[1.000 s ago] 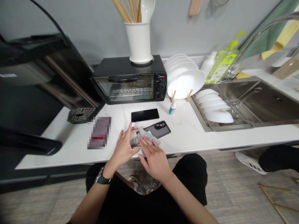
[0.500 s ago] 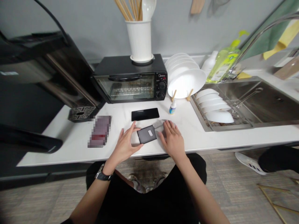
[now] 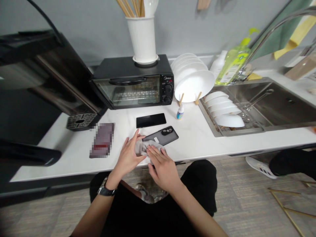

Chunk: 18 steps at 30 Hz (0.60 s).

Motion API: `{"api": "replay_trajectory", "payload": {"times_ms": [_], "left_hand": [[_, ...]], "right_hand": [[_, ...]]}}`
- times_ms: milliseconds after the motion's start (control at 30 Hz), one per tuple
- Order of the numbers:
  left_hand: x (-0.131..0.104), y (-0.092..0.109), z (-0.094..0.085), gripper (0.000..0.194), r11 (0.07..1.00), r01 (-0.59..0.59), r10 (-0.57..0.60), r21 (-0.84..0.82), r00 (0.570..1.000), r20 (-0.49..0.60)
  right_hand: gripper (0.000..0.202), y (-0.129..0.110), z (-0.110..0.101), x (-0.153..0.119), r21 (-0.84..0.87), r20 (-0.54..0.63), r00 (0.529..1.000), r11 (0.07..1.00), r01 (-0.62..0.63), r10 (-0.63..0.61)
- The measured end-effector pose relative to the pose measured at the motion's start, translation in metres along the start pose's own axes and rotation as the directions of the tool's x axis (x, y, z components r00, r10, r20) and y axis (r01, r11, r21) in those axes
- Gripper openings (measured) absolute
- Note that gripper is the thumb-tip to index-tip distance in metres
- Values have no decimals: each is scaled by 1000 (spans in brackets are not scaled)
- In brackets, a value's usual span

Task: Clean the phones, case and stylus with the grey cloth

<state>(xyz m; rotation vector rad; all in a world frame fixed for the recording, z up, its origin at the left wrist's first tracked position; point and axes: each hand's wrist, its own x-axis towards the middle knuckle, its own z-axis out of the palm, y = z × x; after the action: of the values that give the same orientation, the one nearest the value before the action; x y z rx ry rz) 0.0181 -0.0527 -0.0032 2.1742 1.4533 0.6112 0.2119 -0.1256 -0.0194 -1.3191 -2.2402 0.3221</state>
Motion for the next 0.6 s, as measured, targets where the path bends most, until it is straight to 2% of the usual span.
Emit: {"api": "replay_trajectory", "payload": {"times_ms": [100,167,267,333,433,533,600], "left_hand": [[2,2,-2,105,1000,0,0,-18,1000,8],[3,2,-2,105,1000,4,-4,-22,1000,8],[3,2,-2,105,1000,3,-2,-29,1000,19],[4,2,-2,104,1000,4,-4,-27,1000,20],[4,3,-2,103,1000,0,0,-26,1000,23],[2,0,0,104,1000,0,0,-18,1000,24],[1,-3,1,104,1000,-10,10,1,1000,23]], "right_hand": [[61,27,-14,-18,-78,-67,994,993,-89,84],[61,49,-23,-20,-129,-123,981,977,-169,153],[56,77,-33,-8,-133,-130,968,963,-233,216],[54,86,-35,10,-131,-127,964,960,-248,232],[53,75,-25,39,-149,-153,966,961,-233,210],[52,41,-4,60,-112,-101,988,985,-130,119],[56,14,10,64,-74,-69,994,993,-88,83]]}}
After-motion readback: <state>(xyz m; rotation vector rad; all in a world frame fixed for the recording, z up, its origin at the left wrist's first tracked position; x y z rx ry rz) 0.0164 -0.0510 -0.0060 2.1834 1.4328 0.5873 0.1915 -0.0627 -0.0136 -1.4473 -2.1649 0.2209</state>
